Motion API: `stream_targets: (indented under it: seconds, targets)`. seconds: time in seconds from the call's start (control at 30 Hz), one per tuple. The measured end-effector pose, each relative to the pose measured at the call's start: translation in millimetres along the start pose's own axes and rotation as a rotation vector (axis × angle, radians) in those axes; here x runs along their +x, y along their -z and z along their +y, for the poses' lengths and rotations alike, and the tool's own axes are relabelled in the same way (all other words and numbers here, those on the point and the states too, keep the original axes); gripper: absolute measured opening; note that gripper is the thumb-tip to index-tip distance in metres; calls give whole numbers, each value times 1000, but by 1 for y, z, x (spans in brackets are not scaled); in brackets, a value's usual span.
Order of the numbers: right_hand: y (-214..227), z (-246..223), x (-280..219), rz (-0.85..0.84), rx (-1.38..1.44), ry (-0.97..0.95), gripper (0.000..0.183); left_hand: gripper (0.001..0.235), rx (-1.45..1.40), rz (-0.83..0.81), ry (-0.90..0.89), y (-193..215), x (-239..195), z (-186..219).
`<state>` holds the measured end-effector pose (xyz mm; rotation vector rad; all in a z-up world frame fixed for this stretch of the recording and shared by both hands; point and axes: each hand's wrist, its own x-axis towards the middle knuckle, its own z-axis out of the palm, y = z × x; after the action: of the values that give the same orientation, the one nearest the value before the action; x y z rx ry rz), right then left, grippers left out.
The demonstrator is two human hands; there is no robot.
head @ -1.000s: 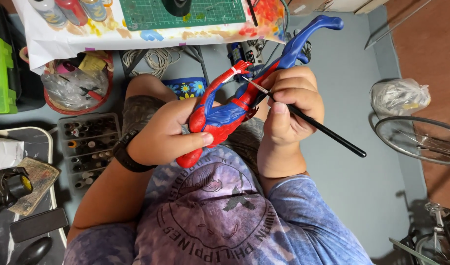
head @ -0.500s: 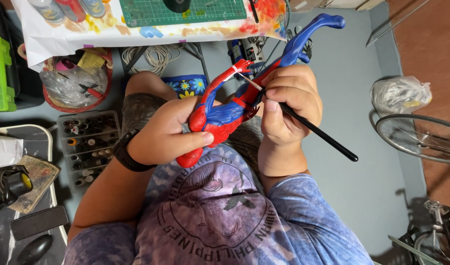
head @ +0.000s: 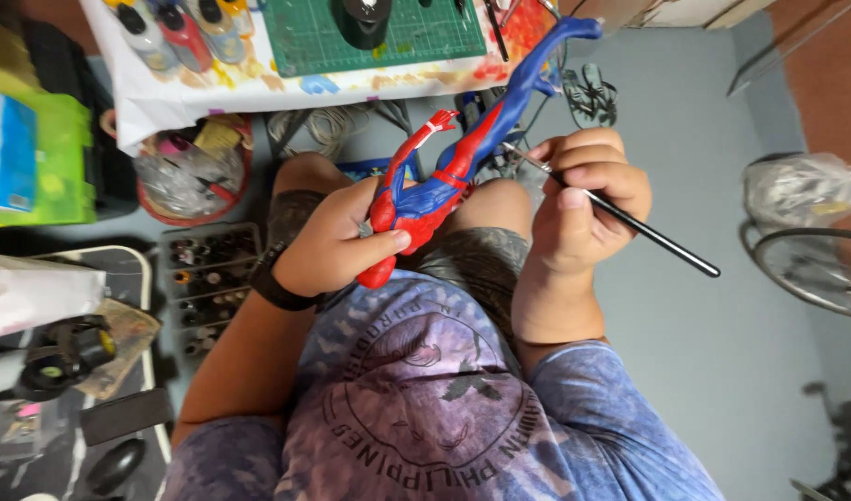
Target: Painting a white logo on a Spider-Man action figure using a fine paintbrush.
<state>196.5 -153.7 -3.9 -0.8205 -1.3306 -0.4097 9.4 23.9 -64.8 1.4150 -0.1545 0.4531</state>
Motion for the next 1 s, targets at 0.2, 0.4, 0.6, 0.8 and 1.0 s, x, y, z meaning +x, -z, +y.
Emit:
stream_targets:
  seconds: [0.2,0.4,0.6,0.8,1.0]
  targets:
    - [6,5,-19,79,22,-66,18,22,254,43,-45,-5,-6,-2]
    - [3,-9,-24,57,106,-119,19,24,616,33,-208,-15,-7,7]
    - [6,-15,-26,26,135,-101,19,27,820,38,-465,-22,-4,13]
    - [4,-22,-17,-9,160,-87,18,33,909,55,-526,-30,-5,24]
    - [3,-30,-9,-73,152,-57,20,33,951,89,-579,-33,-6,31]
